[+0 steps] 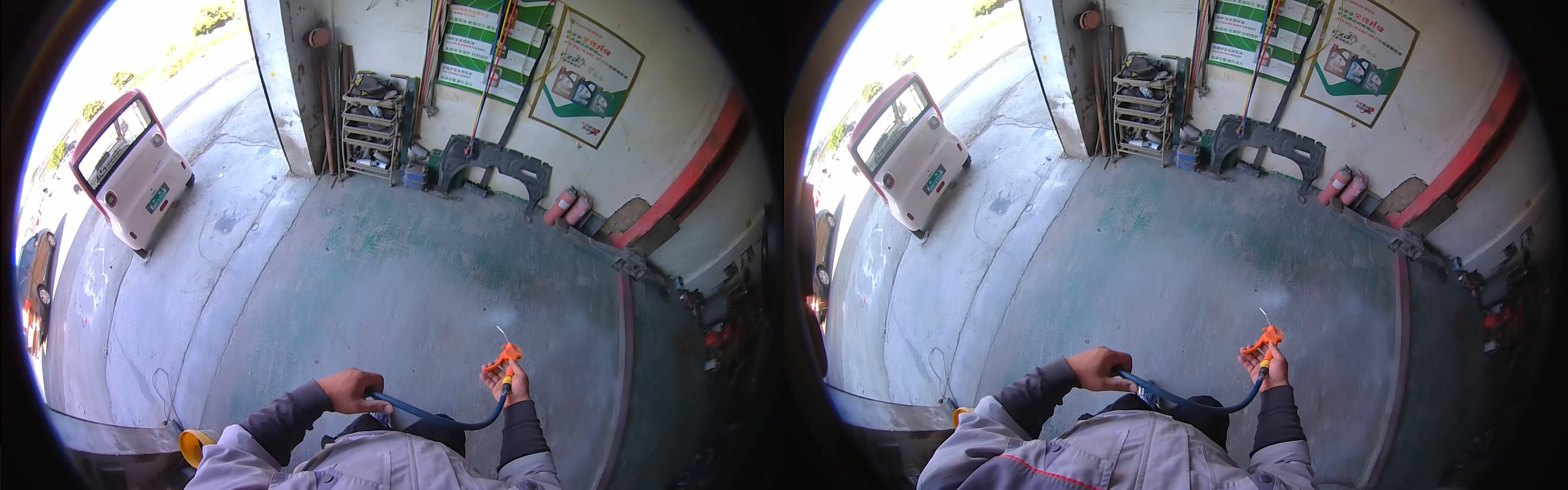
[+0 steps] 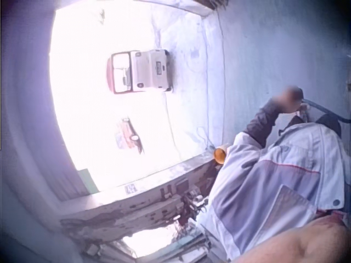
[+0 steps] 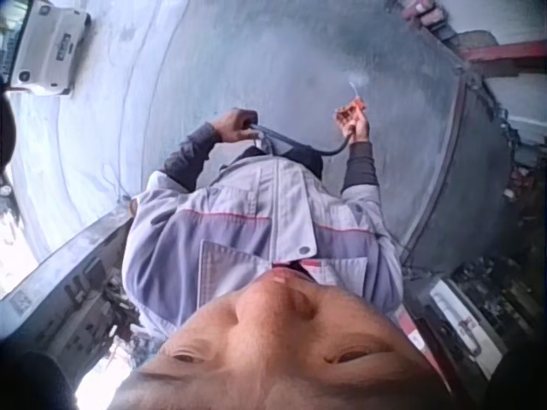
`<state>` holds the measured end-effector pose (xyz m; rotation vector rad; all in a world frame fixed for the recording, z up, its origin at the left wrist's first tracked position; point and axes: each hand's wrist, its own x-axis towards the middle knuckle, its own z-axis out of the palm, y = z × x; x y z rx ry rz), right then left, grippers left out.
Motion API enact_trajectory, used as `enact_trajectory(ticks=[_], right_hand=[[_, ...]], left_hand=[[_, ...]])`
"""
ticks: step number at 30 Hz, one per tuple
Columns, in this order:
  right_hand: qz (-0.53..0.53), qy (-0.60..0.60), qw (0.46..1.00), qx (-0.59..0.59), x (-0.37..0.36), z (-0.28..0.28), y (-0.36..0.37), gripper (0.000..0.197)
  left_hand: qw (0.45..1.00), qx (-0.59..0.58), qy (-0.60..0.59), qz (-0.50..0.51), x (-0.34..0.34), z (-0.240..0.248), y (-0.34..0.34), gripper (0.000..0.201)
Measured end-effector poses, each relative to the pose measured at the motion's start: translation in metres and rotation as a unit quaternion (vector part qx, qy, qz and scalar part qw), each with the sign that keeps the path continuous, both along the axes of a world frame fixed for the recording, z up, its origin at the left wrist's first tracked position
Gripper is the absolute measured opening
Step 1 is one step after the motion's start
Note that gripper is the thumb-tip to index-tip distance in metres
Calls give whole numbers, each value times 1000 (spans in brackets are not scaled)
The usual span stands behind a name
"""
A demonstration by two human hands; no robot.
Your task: The person uses an air blow gun to blow dust and debris off various items in a workshop, including a tool cart, metal pipes, and a chain hoist. The person moves around the area to reach different surfaces and objects.
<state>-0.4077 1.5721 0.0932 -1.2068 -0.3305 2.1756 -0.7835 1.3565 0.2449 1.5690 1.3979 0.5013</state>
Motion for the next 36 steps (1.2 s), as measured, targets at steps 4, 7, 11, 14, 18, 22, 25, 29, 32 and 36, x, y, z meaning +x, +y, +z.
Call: enact_trajectory(ticks=[4,7,11,14,18,22,25,29,32,36], right_hand=[[62,34,997,21,-45,-3,98,31],[109,56,992,35,-81,-17,177,27],[198,57,977,47,-148,-14,300,27],[237,23,970,56,-209,-2,385,27],[290,-11,951,104,-299,11,478,29],[323,-18,937,131,-393,-4,544,29],[298,-37,947,118,-465,-29,581,29],[257,-82,957,111,-550,-57,623,30],[237,-126,961,64,-600,-75,649,31],[259,-116,958,49,-663,-99,681,34]], left_hand=[[999,-31,42,-10,-22,0,83,56],[998,-26,38,51,-43,-7,142,64],[983,-54,92,152,-67,4,218,61],[969,-67,72,229,-83,15,252,58],[944,-74,50,319,-115,12,294,56],[925,-103,48,362,-171,-8,337,57],[915,-106,48,387,-238,-24,373,58],[887,-122,31,445,-338,-32,429,60],[894,-144,54,421,-411,-31,463,61],[895,-154,64,415,-481,-31,496,62]])
